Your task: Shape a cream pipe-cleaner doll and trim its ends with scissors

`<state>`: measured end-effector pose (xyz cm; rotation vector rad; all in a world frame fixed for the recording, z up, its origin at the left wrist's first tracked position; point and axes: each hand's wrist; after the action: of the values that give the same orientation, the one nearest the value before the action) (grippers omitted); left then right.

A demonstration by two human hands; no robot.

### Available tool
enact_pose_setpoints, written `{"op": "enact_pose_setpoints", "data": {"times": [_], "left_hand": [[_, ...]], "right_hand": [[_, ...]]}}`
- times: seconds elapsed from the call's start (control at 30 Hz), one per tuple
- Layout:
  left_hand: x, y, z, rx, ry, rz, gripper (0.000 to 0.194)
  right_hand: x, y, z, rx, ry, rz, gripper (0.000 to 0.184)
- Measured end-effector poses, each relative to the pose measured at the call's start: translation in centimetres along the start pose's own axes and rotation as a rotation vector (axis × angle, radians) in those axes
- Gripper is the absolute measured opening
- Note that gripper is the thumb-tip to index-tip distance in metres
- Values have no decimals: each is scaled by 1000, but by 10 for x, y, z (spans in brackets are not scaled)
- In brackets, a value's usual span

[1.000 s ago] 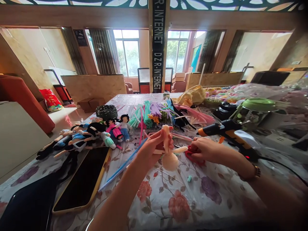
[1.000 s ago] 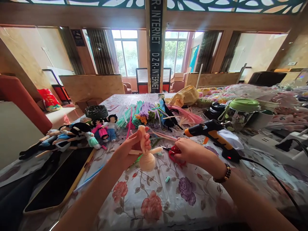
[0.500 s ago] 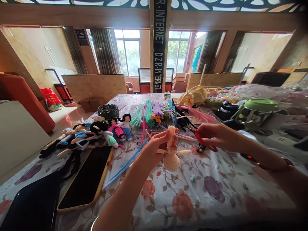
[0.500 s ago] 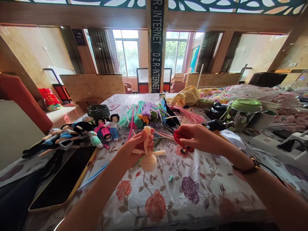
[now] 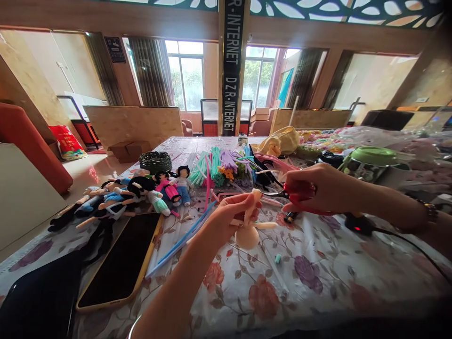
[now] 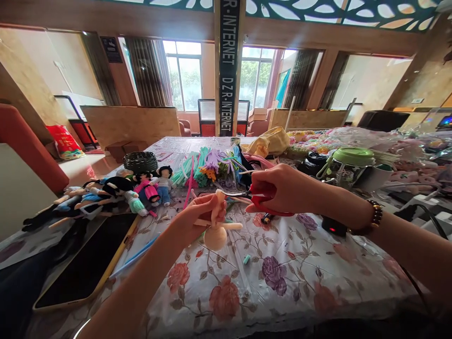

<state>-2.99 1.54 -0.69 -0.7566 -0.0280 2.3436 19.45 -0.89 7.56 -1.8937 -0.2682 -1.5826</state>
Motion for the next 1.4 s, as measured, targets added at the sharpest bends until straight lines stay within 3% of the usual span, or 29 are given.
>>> {"op": "enact_pose_setpoints", "data": {"times": [0.9,1.4], "left_hand": [[-7,1,3,68,-6,73,21],[-13,2,4,35,-109,151,24]], "right_hand": [[14,-13,1,-32,23,-223,50],[5,-15,1,-38,9,-258,51]]}}
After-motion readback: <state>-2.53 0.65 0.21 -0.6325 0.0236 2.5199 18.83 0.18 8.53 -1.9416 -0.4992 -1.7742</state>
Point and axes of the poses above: each hand's wrist, its own y-axis away from the middle knuckle, its own x-axis out of the back of the hand, z = x × y, and after that the axes turned 6 degrees about -x, right-handed
